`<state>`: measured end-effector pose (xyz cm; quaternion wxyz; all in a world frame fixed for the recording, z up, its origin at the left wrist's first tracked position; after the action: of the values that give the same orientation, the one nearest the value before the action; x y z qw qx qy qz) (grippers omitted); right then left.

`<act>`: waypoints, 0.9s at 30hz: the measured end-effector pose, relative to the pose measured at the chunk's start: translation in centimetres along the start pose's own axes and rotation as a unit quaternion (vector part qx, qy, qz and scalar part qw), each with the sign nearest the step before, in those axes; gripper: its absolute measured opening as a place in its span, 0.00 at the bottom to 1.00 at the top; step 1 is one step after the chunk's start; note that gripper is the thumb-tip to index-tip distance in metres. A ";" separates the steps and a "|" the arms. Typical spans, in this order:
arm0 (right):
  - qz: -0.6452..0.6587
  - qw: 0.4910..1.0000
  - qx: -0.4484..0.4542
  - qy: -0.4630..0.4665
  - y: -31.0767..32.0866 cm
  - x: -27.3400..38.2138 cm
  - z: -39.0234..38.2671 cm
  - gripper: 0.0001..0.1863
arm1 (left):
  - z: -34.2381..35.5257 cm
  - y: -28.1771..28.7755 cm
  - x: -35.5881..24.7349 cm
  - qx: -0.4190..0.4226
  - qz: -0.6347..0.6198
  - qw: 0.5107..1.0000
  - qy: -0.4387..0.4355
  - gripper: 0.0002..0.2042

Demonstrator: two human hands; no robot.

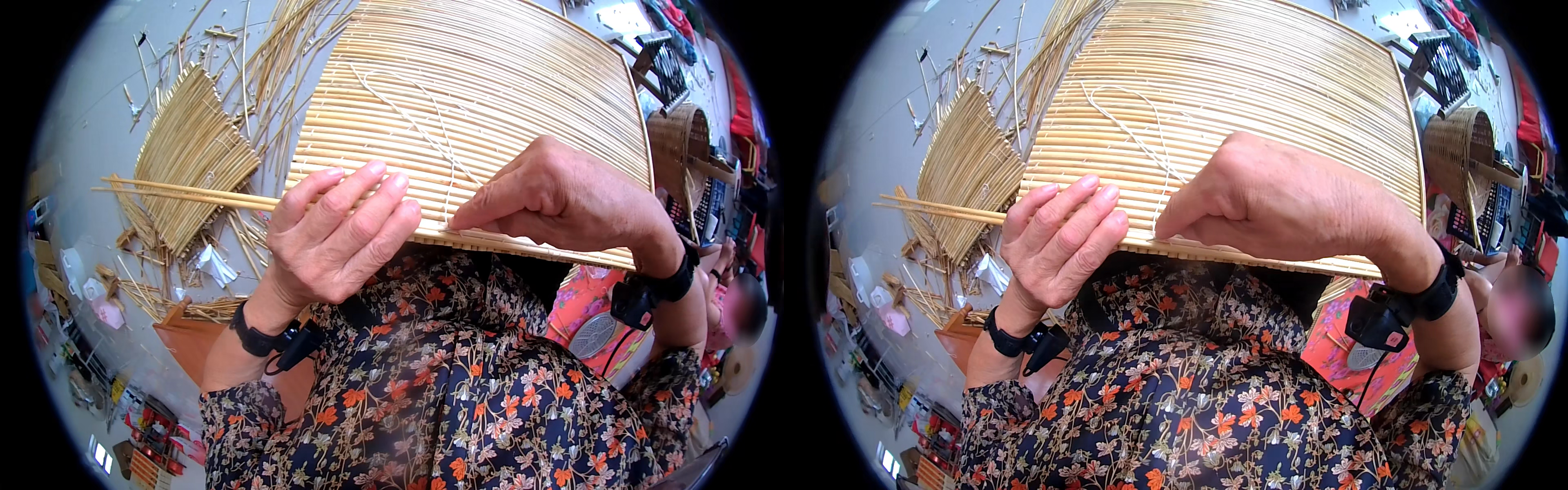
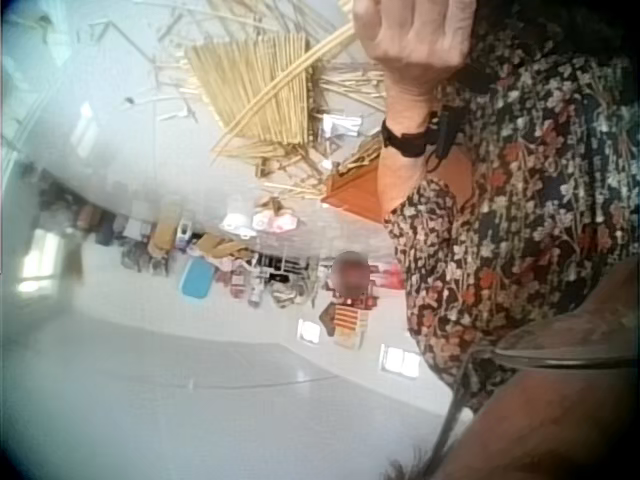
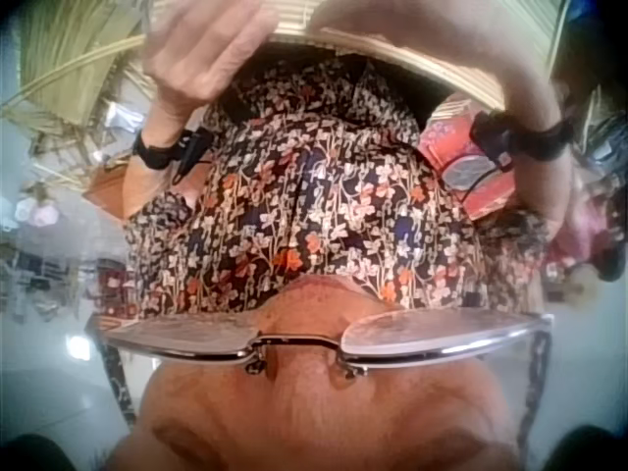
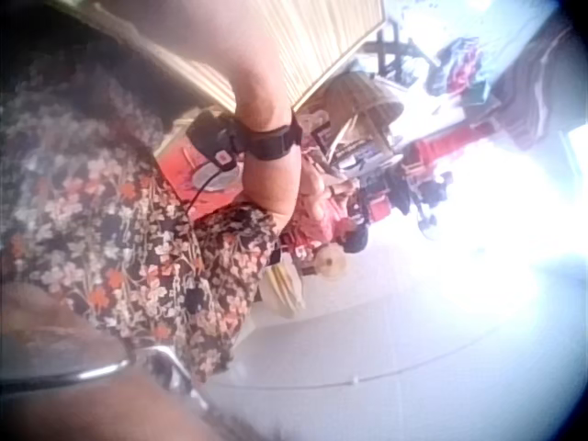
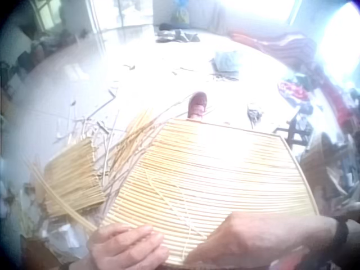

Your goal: The person weaves a bamboo basket by hand, threading a thin string through the vertical bamboo strips to secure the structure. They repeatedly pull the string tight and adjust the alignment of the bamboo slats while working on the basket's edge.

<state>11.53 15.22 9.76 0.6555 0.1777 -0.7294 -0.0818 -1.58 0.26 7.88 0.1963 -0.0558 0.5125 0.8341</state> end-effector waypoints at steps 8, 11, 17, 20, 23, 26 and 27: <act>-0.186 0.980 0.071 0.006 2.6 3.1 2.2 0.11 | 2.4 1.1 0.7 -0.036 -0.006 0.999 -0.029 0.09; -0.203 0.976 0.083 0.003 3.2 3.8 2.8 0.10 | 3.3 1.4 0.9 -0.042 -0.010 0.998 -0.039 0.09; -0.236 0.968 0.088 -0.013 3.3 4.0 2.4 0.11 | 4.4 1.8 0.8 -0.029 -0.026 0.998 -0.043 0.11; -0.210 0.976 0.054 0.008 4.1 4.5 2.2 0.09 | 5.4 2.1 0.6 -0.034 -0.018 0.998 -0.058 0.12; -0.170 0.985 0.035 -0.003 5.8 5.4 2.0 0.07 | 7.0 3.5 0.0 -0.065 -0.002 0.994 -0.085 0.12; -0.062 0.991 0.020 -0.118 8.3 6.7 0.7 0.09 | 9.4 6.0 -0.4 -0.053 0.010 0.992 -0.112 0.13; -0.060 0.994 0.002 -0.087 9.2 8.0 0.6 0.08 | 10.2 7.2 -0.5 -0.062 0.014 0.990 -0.127 0.14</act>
<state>8.95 20.73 20.38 0.5828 0.2144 -0.7722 -0.1347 -2.84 6.23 18.85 0.2445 0.0457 0.4316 0.8671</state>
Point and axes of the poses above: each hand's wrist, its own z-axis towards the middle knuckle, its own y-axis out of the back of the hand, x = y × z, the point moved 7 cm from there along z, towards the middle knuckle, and after that the axes turned 8 degrees about y, right-handed, at the moved point
